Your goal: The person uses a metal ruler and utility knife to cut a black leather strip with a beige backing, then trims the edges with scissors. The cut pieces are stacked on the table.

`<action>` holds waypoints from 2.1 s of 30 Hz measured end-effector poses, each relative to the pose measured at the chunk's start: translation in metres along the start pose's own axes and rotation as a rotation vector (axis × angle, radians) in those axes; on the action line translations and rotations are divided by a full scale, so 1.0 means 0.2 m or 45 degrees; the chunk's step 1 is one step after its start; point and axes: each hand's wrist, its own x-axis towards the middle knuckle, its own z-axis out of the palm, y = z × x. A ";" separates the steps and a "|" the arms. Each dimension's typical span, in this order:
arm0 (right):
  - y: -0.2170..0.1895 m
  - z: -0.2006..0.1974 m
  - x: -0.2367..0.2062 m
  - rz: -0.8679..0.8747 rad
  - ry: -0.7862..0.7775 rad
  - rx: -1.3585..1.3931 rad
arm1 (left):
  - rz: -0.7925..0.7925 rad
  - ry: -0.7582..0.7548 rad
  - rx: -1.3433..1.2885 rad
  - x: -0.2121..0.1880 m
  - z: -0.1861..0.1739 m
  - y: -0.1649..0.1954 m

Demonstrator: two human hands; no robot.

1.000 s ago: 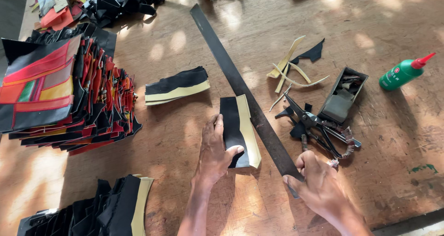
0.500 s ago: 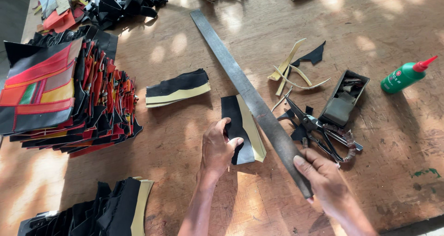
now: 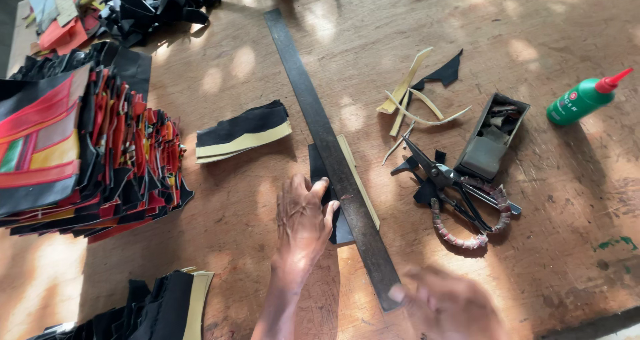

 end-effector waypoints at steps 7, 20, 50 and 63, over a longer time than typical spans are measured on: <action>0.18 -0.34 0.13 -0.563 1.146 -0.010 | 0.045 0.061 -0.253 0.01 0.01 0.26; 0.23 -0.34 0.20 -0.628 1.197 0.265 | 0.063 -0.197 -0.664 0.01 0.07 0.48; 0.33 -0.65 0.30 0.015 0.543 0.556 | 0.180 0.074 -0.470 0.03 0.28 0.73; 0.63 -0.65 0.34 -0.411 0.788 -0.483 | 0.205 0.012 -0.630 0.21 0.49 0.85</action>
